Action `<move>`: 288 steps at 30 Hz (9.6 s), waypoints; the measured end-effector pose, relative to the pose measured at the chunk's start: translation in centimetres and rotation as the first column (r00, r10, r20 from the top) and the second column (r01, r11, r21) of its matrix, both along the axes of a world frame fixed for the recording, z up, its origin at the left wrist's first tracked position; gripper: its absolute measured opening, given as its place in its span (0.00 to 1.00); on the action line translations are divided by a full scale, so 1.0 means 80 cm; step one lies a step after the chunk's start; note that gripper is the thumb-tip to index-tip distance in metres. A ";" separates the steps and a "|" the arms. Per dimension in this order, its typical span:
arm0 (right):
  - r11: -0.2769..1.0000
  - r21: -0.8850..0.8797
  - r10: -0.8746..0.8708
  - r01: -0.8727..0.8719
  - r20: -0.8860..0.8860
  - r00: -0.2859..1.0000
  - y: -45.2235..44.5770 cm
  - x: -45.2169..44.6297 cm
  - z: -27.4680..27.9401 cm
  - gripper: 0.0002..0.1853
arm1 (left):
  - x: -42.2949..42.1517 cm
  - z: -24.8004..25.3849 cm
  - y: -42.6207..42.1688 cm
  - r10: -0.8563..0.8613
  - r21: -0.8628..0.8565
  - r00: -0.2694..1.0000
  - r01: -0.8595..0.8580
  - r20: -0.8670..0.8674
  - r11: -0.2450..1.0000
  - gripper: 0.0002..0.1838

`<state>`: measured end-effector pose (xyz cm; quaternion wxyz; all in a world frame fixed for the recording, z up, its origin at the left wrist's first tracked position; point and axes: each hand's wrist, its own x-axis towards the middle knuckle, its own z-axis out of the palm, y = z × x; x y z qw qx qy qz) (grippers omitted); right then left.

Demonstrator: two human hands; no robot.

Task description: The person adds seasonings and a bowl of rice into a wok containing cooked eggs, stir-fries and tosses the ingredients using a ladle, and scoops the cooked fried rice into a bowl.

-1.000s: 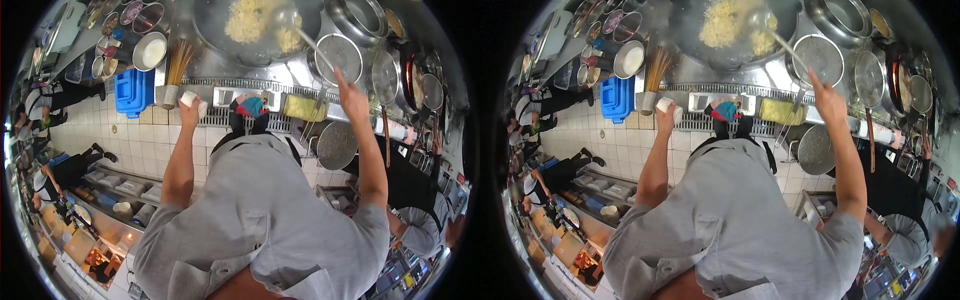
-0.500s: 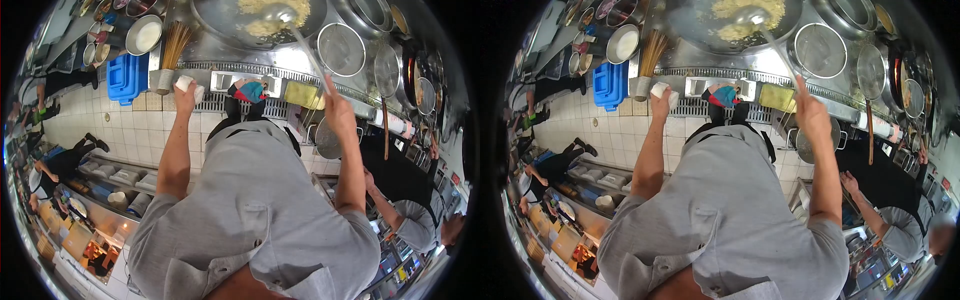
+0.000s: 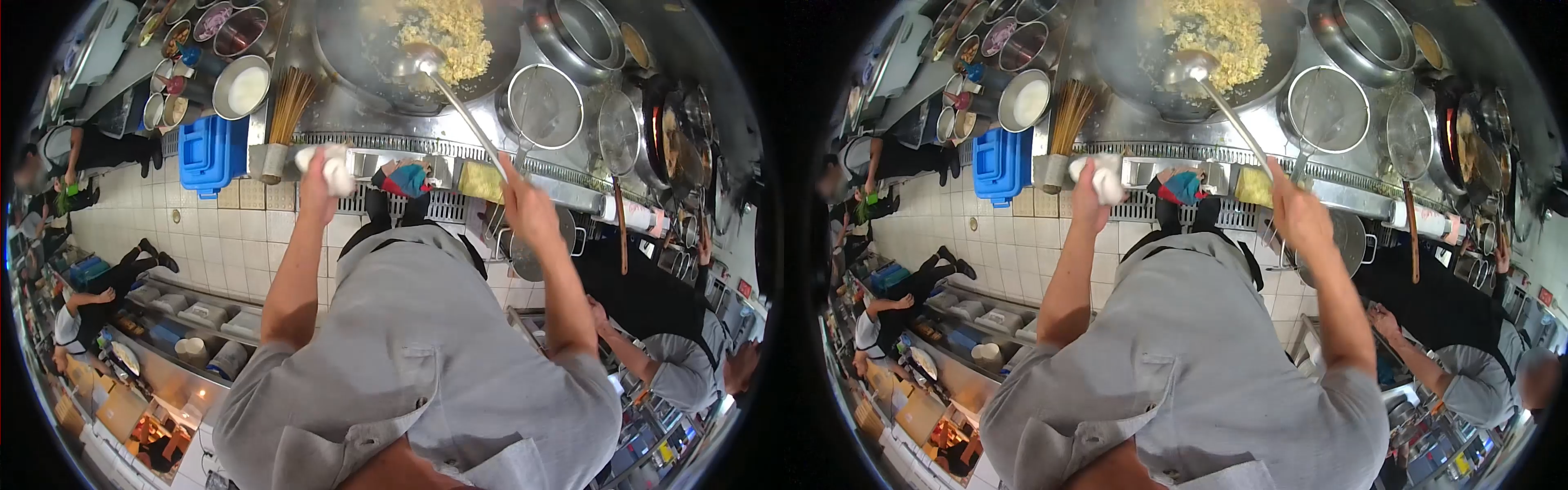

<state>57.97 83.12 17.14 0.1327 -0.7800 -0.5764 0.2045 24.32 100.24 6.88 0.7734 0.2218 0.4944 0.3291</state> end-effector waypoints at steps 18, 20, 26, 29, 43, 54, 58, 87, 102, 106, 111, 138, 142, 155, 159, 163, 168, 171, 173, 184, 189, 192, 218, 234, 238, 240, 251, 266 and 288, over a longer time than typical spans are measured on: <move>0.910 -0.214 -0.414 0.355 -0.435 0.800 0.008 -0.056 0.001 0.27 | 0.210 0.012 0.072 -0.071 -0.246 0.992 0.095 0.103 0.965 0.16; 0.920 -0.028 -0.377 0.392 -0.343 0.860 0.010 -0.035 -0.035 0.27 | 0.207 -0.013 0.074 -0.062 -0.218 0.983 0.099 0.172 0.971 0.11; 0.930 -0.073 -0.366 0.359 -0.225 0.903 0.022 0.039 -0.041 0.28 | 0.212 -0.055 0.084 -0.026 -0.203 0.972 0.075 0.235 0.976 0.12; 0.932 0.131 -0.304 0.337 -0.225 0.926 -0.021 0.034 -0.091 0.28 | 0.209 -0.057 0.082 0.023 -0.216 0.971 0.030 0.240 0.976 0.11; 0.865 -0.502 -0.231 -0.010 -0.416 0.879 -0.069 0.010 0.176 0.28 | 0.170 0.087 -0.004 -0.003 -0.241 0.979 0.053 0.202 0.969 0.12; 0.984 0.164 -0.007 0.067 -0.344 0.939 -0.060 -0.027 0.044 0.25 | 0.117 0.056 -0.110 0.065 -0.279 0.976 -0.004 0.208 0.960 0.09; 0.997 -0.069 -0.040 0.020 -0.290 0.956 -0.071 -0.021 0.099 0.25 | 0.187 0.043 -0.005 0.076 -0.239 0.971 -0.020 0.227 0.971 0.11; 0.883 -0.160 -0.461 0.440 -0.469 0.753 -0.042 0.006 0.124 0.26 | 0.199 0.005 0.022 0.055 -0.223 0.967 0.002 0.247 0.975 0.14; 0.952 0.304 0.134 -0.047 -0.273 0.952 0.050 -0.003 -0.075 0.27 | -0.053 -0.026 -0.169 0.023 -0.223 0.999 -0.032 -0.045 0.974 0.22; 0.982 0.093 0.167 -0.165 -0.012 0.986 -0.044 0.086 0.006 0.29 | -0.080 -0.017 -0.164 0.029 -0.199 0.993 -0.051 -0.113 0.979 0.21; 0.958 -0.001 0.253 -0.287 0.477 0.842 -0.054 0.225 0.015 0.31 | -0.064 -0.012 -0.128 0.041 -0.198 0.995 -0.059 -0.095 0.978 0.22; 0.987 0.100 -0.110 0.122 -0.122 0.986 0.124 -0.026 -0.081 0.27 | -0.052 -0.029 -0.088 0.048 -0.082 0.997 -0.053 -0.063 0.995 0.27; 0.991 0.129 -0.005 0.025 -0.151 0.989 0.012 -0.027 -0.019 0.27 | -0.050 -0.022 -0.083 0.047 -0.088 0.998 -0.049 -0.033 0.995 0.27; 0.987 0.004 -0.157 0.163 -0.262 0.952 0.074 -0.038 -0.056 0.28 | 0.191 0.030 0.068 -0.254 -0.188 0.966 0.241 -0.048 0.952 0.28; 0.975 0.043 -0.188 0.218 -0.366 0.912 -0.034 -0.066 0.008 0.27 | 0.225 -0.067 0.085 -0.038 -0.171 0.978 0.074 0.203 0.983 0.13; 0.964 -0.222 -0.247 0.148 -0.528 0.813 -0.108 -0.030 0.133 0.27 | 0.170 0.028 -0.004 0.016 -0.189 0.989 0.012 0.148 0.982 0.10; 0.971 -0.241 -0.067 0.003 -0.254 0.965 -0.060 -0.020 0.126 0.27 | 0.174 0.055 0.014 -0.049 -0.229 0.968 0.108 0.247 0.967 0.09; 0.995 0.074 -0.052 0.061 -0.112 0.992 0.018 -0.008 -0.023 0.27 | 0.172 -0.055 0.021 -0.003 -0.149 0.967 0.042 0.256 0.988 0.08; 0.982 0.124 -0.132 0.143 -0.098 0.986 0.047 -0.026 -0.031 0.27 | 0.140 -0.066 -0.037 0.018 -0.142 0.988 0.004 0.151 0.990 0.08; 0.997 -0.046 -0.064 0.058 -0.141 0.988 -0.008 -0.033 0.040 0.26 | 0.194 -0.032 0.031 0.010 -0.141 0.938 0.041 0.347 0.989 0.12; 0.965 0.186 -0.141 0.185 -0.227 0.964 0.032 -0.050 0.013 0.27 | 0.115 -0.091 -0.082 -0.030 -0.124 0.980 0.056 0.196 0.991 0.16; 0.961 0.143 -0.160 0.236 -0.406 0.900 -0.047 -0.044 0.096 0.30 | 0.123 0.060 -0.103 0.145 -0.127 0.962 -0.118 0.233 0.985 0.15; 0.974 0.153 -0.150 0.167 -0.113 0.982 -0.014 0.022 -0.098 0.29 | 0.035 -0.133 -0.117 -0.772 -0.092 0.003 0.993 -0.635 0.080 0.39; 0.931 -0.349 -0.291 0.107 -0.531 0.796 0.125 -0.016 -0.030 0.27 | 0.223 -0.333 -0.208 -0.647 -0.089 -0.094 0.995 -0.757 -0.040 0.26; 0.997 0.010 0.073 -0.073 -0.210 0.975 0.019 0.019 0.002 0.26 | 0.235 -0.432 -0.253 -0.581 0.038 0.018 0.999 -0.814 -0.023 0.25; 0.969 -0.245 -0.022 0.001 -0.080 0.997 -0.003 0.053 0.027 0.26 | 0.220 -0.376 -0.225 -0.558 0.083 0.008 0.991 -0.830 -0.109 0.26; 0.987 0.012 -0.154 0.163 -0.259 0.953 0.143 0.005 -0.068 0.23 | 0.027 -0.111 -0.129 -0.724 0.038 0.309 0.930 -0.617 0.365 0.31; 0.896 -0.106 -0.440 0.432 -0.345 0.829 0.025 0.093 -0.026 0.26 | 0.135 0.036 0.047 -0.210 -0.076 0.965 0.224 0.159 0.972 0.37; 0.949 0.029 -0.288 0.314 -0.328 0.900 -0.063 -0.020 -0.065 0.25 | 0.213 -0.067 0.092 -0.093 -0.203 0.986 0.121 0.139 0.972 0.15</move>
